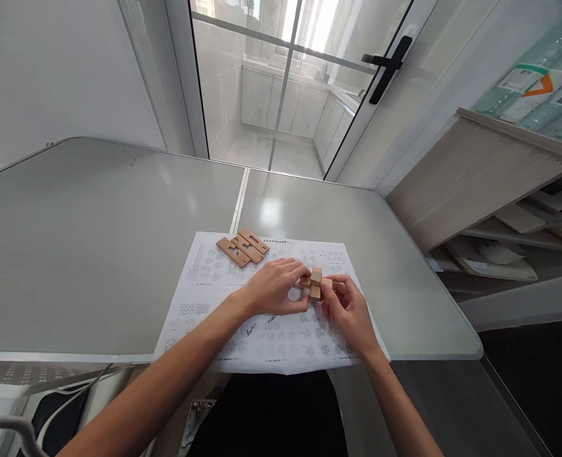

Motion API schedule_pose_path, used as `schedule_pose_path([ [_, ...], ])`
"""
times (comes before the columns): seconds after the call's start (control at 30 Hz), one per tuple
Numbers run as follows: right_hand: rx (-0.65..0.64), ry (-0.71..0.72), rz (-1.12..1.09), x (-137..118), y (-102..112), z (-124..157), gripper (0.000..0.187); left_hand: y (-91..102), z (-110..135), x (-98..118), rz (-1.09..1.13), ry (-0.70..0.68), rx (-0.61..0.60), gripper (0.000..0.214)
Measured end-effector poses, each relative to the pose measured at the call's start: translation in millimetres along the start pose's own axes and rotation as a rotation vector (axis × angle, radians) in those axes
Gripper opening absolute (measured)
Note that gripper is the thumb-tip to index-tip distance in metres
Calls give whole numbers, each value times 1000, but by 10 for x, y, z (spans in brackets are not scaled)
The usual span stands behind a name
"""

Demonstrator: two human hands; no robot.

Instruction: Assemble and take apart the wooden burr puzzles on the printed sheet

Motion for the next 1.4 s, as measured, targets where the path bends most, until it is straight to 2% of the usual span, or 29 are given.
schedule_pose_path([
  [0.3,-2,-2,12,-22,-3,1,30,30,-4,23,14,-4,-11,16],
  [0.83,-4,9,1,-20,-1,-10,31,-18,4,-30,2,5,-32,33],
  [1.4,3,0,16,-28,0,-7,32,-38,2,-50,3,-5,-23,35],
])
Point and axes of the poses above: each hand's wrist, its own z-axis away from the middle knuckle, its own y-axis out of the back of the hand, x = y × z, the point moved 4 cm from there along -z, towards the middle knuckle, and after that the axes turned 11 degrees about -x, right-handed, at the moved point
